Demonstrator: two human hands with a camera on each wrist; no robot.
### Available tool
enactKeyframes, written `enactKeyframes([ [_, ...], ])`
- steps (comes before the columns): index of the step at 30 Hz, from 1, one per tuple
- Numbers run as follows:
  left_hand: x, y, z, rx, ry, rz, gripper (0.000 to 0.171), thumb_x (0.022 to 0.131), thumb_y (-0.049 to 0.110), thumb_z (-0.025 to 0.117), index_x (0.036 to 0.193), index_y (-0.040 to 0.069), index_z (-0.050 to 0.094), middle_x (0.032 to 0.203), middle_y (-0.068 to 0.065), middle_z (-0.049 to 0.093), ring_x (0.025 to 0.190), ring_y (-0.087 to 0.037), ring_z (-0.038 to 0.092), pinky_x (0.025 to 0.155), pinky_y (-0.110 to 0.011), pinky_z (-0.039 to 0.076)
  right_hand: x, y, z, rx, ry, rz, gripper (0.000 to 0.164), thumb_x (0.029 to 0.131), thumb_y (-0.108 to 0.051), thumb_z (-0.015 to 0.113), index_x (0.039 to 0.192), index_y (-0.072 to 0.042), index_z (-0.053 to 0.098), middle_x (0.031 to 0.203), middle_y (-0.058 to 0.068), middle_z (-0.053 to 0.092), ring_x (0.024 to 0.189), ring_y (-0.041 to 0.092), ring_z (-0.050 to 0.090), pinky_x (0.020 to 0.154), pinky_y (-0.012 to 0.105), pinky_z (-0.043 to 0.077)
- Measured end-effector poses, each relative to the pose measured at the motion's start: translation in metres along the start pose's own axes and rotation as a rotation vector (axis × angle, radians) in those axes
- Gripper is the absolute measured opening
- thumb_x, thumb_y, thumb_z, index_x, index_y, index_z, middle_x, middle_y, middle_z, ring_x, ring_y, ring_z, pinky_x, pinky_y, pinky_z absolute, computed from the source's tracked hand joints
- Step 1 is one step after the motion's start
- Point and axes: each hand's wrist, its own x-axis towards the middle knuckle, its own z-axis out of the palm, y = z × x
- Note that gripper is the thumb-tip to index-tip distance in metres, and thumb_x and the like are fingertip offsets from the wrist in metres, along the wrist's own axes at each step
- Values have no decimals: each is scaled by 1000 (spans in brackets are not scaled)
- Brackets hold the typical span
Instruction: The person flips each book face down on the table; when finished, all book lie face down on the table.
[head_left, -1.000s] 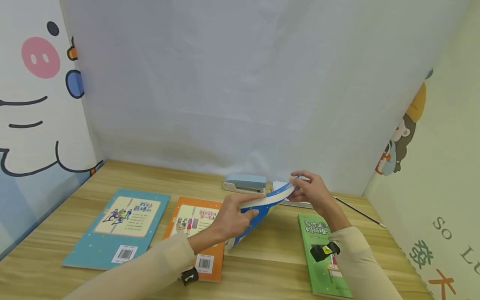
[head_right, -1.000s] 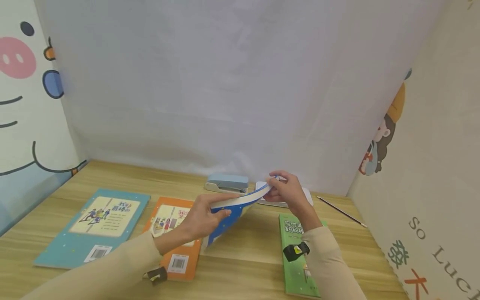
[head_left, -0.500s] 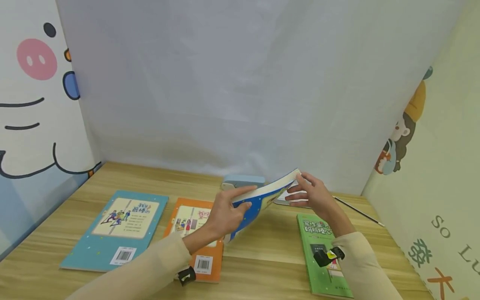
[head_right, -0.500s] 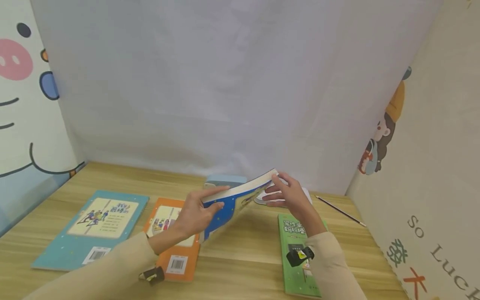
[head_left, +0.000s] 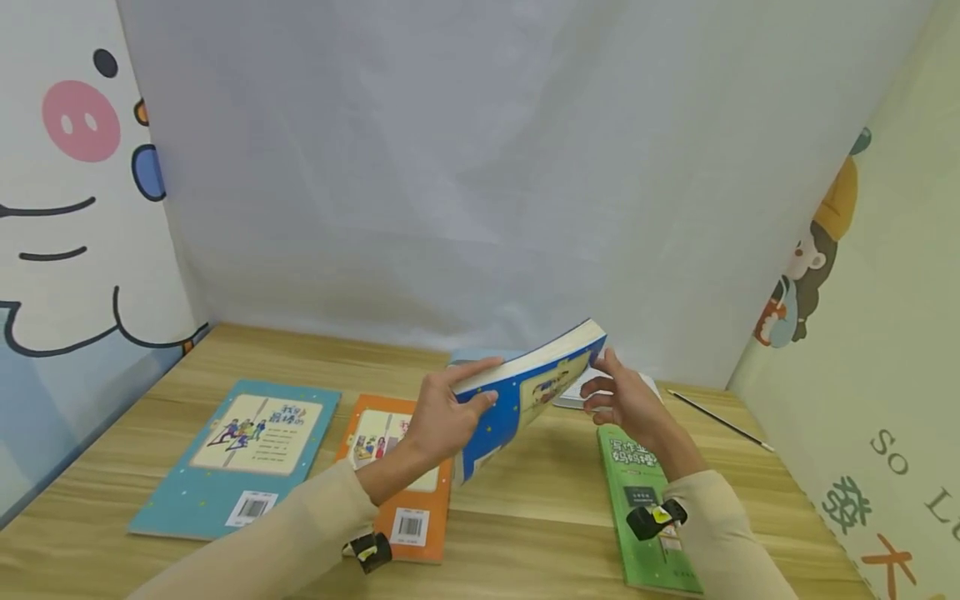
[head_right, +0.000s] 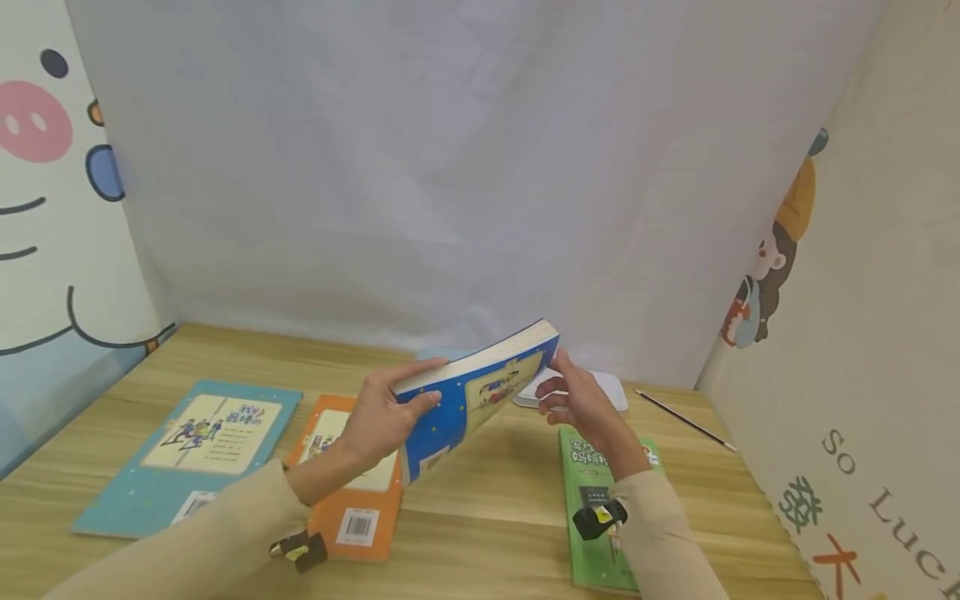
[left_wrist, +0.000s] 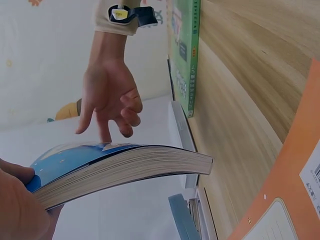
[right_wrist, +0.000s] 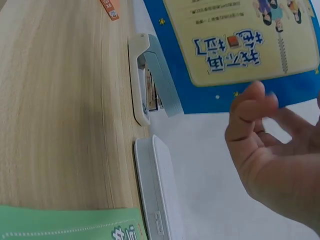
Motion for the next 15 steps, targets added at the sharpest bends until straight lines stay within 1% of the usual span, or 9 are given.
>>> enactKeyframes([
  [2, 0, 2, -2, -10, 7, -29, 40, 95, -2, 62, 132, 11, 66, 132, -25, 63, 109, -44, 69, 80, -55, 60, -1, 0, -1, -12, -18, 20, 91, 98, -69, 22, 158, -2, 10, 101, 3, 52, 77, 8, 55, 62, 20, 46],
  [4, 0, 4, -4, -18, 12, -55, 39, 95, -1, 62, 132, 11, 66, 132, -24, 63, 108, -44, 69, 80, -55, 60, -2, 0, -2, -54, -42, 39, 92, 97, -70, 21, 160, -5, 3, 115, 12, 51, 88, 13, 55, 69, 22, 47],
  [5, 0, 4, -5, -24, 14, -68, 39, 96, -1, 62, 132, 12, 66, 132, -24, 63, 108, -44, 69, 80, -55, 60, -3, 1, -3, -71, -54, 46, 92, 97, -70, 21, 161, -7, 1, 125, 18, 49, 97, 17, 58, 76, 25, 50],
  [6, 0, 5, -6, -29, 17, -81, 39, 96, -1, 62, 132, 12, 66, 132, -24, 62, 108, -44, 69, 79, -55, 60, -3, 1, -4, -82, -67, 50, 91, 98, -70, 21, 161, -8, 1, 135, 24, 45, 107, 24, 60, 84, 29, 53],
  [7, 0, 6, -7, -33, 19, -96, 39, 96, -1, 62, 132, 12, 66, 131, -24, 63, 107, -44, 69, 79, -55, 60, -4, 2, -4, -87, -81, 53, 91, 97, -71, 23, 161, -9, 0, 145, 28, 39, 117, 33, 58, 92, 34, 54],
  [9, 0, 6, -9, -45, 25, -120, 39, 96, -1, 62, 132, 12, 66, 130, -25, 63, 106, -44, 70, 79, -54, 60, -4, 4, -6, -69, -128, 49, 89, 99, -69, 23, 161, -10, -2, 158, 33, 25, 135, 48, 46, 105, 46, 50],
  [10, -1, 7, -9, -55, 29, -134, 39, 96, -1, 62, 132, 12, 66, 129, -25, 64, 105, -44, 70, 78, -54, 60, -4, 5, -6, -30, -158, 48, 87, 100, -67, 23, 161, -11, -4, 160, 33, 19, 140, 51, 39, 109, 49, 47],
  [12, -1, 7, -11, -71, 34, -156, 40, 95, -1, 62, 133, 12, 66, 127, -26, 65, 103, -43, 71, 77, -52, 61, -4, 8, -7, 76, -216, 48, 84, 102, -63, 23, 161, -12, -8, 161, 35, 12, 145, 54, 26, 110, 53, 43],
  [15, -1, 9, -14, -118, 38, -181, 41, 95, -2, 62, 134, 10, 64, 126, -26, 65, 102, -43, 71, 76, -51, 61, -3, 12, -8, 231, -305, 44, 77, 105, -56, 18, 159, -12, -16, 160, 39, 3, 146, 56, 17, 110, 52, 43],
])
